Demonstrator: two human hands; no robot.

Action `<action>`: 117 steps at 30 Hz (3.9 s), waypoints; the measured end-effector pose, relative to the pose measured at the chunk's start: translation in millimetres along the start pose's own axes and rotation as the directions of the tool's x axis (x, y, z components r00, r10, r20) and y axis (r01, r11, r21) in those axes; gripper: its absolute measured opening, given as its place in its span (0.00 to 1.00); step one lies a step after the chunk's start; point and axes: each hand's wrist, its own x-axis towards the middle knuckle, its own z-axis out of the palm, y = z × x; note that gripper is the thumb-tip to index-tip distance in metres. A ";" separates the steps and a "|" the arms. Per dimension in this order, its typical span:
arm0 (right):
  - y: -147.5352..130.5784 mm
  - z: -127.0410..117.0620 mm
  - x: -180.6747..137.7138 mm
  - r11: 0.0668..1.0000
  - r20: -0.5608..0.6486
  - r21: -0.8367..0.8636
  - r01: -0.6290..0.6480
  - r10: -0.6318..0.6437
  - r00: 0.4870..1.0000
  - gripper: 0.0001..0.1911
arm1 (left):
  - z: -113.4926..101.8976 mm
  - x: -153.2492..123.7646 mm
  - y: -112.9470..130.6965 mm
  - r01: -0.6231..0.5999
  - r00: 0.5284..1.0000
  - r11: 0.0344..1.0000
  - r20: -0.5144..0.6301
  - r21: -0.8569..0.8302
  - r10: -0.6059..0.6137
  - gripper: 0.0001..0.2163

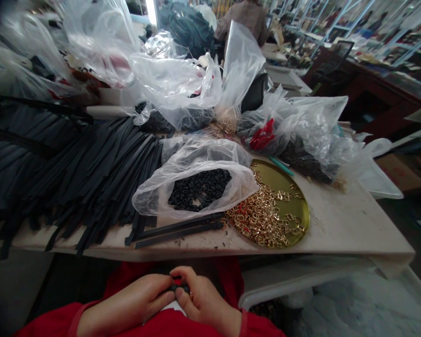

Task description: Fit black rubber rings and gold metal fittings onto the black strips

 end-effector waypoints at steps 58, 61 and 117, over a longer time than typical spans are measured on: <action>-19.2 -56.0 90.7 0.797 -0.433 0.595 0.104 0.208 0.877 0.17 | -38.4 -33.2 -63.4 0.023 0.712 0.980 -0.691 0.199 0.123 0.06; -22.2 -42.0 93.1 0.860 -0.280 0.511 0.001 0.165 0.946 0.17 | -43.1 -11.0 -33.3 -0.109 0.890 0.974 -0.456 -0.197 0.008 0.11; -26.8 -37.2 63.6 0.754 -0.375 0.655 0.051 0.266 0.888 0.14 | -49.4 5.6 29.4 0.003 0.845 0.985 -0.527 0.170 0.089 0.14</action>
